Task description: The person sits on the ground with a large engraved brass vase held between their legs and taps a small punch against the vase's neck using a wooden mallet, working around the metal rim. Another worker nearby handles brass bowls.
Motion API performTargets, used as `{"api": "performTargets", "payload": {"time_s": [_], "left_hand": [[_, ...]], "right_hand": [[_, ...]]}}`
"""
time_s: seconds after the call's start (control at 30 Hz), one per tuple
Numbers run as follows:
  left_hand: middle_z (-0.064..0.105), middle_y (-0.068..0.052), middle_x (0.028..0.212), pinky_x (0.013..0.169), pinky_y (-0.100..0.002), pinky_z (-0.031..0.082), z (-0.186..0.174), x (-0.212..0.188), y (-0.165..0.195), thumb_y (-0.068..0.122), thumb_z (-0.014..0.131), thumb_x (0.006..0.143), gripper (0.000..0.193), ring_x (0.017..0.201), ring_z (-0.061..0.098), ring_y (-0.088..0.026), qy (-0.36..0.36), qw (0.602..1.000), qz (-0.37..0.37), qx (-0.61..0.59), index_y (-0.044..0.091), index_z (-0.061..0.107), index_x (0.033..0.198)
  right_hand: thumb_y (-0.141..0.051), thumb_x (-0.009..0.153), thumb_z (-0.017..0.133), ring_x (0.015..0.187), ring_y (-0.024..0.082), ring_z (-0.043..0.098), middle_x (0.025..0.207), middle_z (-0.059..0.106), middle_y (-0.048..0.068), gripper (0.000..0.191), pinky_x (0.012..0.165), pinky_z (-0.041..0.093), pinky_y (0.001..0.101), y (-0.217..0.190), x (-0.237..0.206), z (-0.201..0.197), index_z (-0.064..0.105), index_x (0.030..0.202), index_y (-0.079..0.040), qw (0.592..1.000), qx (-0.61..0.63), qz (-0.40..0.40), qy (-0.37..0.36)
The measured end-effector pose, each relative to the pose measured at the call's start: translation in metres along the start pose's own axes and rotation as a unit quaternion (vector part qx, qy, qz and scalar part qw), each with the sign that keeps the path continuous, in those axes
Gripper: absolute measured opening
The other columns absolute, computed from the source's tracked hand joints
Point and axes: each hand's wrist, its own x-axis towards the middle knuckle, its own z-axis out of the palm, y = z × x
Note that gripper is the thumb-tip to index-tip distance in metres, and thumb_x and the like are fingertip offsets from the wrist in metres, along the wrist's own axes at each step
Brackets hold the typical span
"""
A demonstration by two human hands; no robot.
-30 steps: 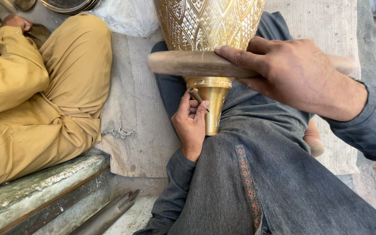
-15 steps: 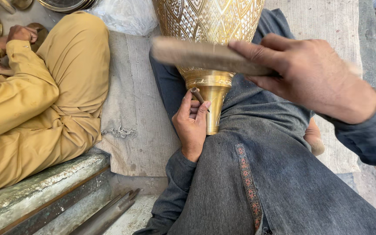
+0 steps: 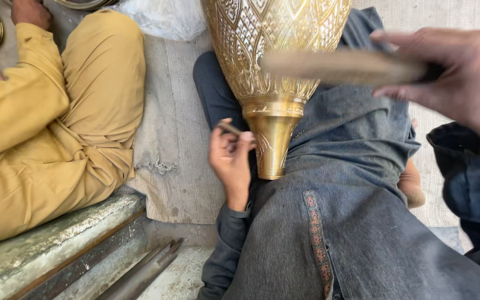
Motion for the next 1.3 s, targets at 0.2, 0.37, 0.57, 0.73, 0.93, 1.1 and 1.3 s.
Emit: {"api": "performTargets", "payload": {"time_s": [0.2, 0.37, 0.57, 0.73, 0.93, 1.1, 1.3], "left_hand": [[0.066, -0.008, 0.092, 0.069, -0.028, 0.063, -0.059, 0.033, -0.044, -0.003, 0.062, 0.098, 0.039, 0.078, 0.069, -0.015, 0.151, 0.988, -0.036, 0.019, 0.002, 0.050, 0.135], [0.072, -0.013, 0.105, 0.080, -0.037, 0.060, -0.082, 0.022, -0.068, 0.003, 0.056, 0.105, 0.016, 0.093, 0.072, -0.021, 0.257, 0.923, 0.041, 0.284, 0.000, 0.059, 0.121], [0.065, -0.018, 0.116, 0.104, -0.052, 0.041, -0.082, -0.015, -0.079, 0.017, 0.054, 0.102, 0.025, 0.116, 0.055, -0.036, 0.250, 0.785, -0.095, 0.558, 0.005, 0.064, 0.122], [0.057, -0.015, 0.123, 0.103, -0.050, 0.042, -0.081, -0.028, -0.083, 0.021, 0.052, 0.104, 0.031, 0.117, 0.051, -0.033, 0.184, 0.746, -0.091, 0.633, 0.009, 0.057, 0.133], [0.053, -0.012, 0.132, 0.101, -0.048, 0.041, -0.085, -0.038, -0.098, 0.025, 0.052, 0.101, 0.040, 0.120, 0.050, -0.032, 0.170, 0.719, -0.070, 0.671, 0.012, 0.052, 0.139], [0.053, -0.011, 0.132, 0.102, -0.049, 0.040, -0.093, -0.045, -0.116, 0.028, 0.051, 0.101, 0.040, 0.121, 0.049, -0.032, 0.178, 0.718, -0.063, 0.670, 0.014, 0.052, 0.139], [0.053, -0.011, 0.132, 0.102, -0.051, 0.040, -0.098, -0.053, -0.135, 0.031, 0.050, 0.101, 0.040, 0.119, 0.049, -0.033, 0.185, 0.715, -0.060, 0.672, 0.015, 0.052, 0.138]], "right_hand": [[-0.016, 0.100, 0.086, 0.092, 0.021, 0.073, 0.103, 0.074, 0.018, 0.041, 0.082, 0.057, 0.0312, 0.118, -0.028, 0.069, 0.066, 0.129, 0.004, 0.963, 0.001, 0.190, 0.193], [-0.018, 0.092, 0.083, 0.093, 0.036, 0.072, 0.101, 0.071, 0.025, 0.038, 0.091, 0.057, 0.0444, 0.148, -0.059, 0.102, 0.067, 0.117, 0.005, 0.933, -0.099, 0.264, 0.224], [-0.020, 0.102, 0.076, 0.101, 0.041, 0.065, 0.106, 0.067, 0.026, 0.039, 0.093, 0.052, 0.0506, 0.127, -0.084, 0.123, 0.062, 0.129, 0.005, 0.921, -0.133, 0.333, 0.156], [-0.024, 0.102, 0.072, 0.107, 0.041, 0.060, 0.114, 0.065, 0.025, 0.051, 0.098, 0.048, 0.0507, 0.099, -0.097, 0.128, 0.061, 0.147, -0.002, 0.919, -0.136, 0.343, 0.138], [-0.030, 0.117, 0.062, 0.107, 0.040, 0.060, 0.117, 0.063, 0.025, 0.040, 0.097, 0.048, 0.0489, 0.093, -0.128, 0.134, 0.054, 0.145, -0.002, 0.911, -0.149, 0.353, 0.152], [-0.036, 0.114, 0.060, 0.112, 0.042, 0.062, 0.123, 0.065, 0.028, 0.049, 0.102, 0.050, 0.0509, 0.093, -0.187, 0.138, 0.051, 0.149, -0.002, 0.882, -0.206, 0.416, 0.084], [-0.036, 0.103, 0.066, 0.116, 0.046, 0.061, 0.129, 0.058, 0.031, 0.064, 0.101, 0.052, 0.0532, 0.108, -0.233, 0.121, 0.042, 0.154, -0.006, 0.790, -0.259, 0.552, -0.068]]}}
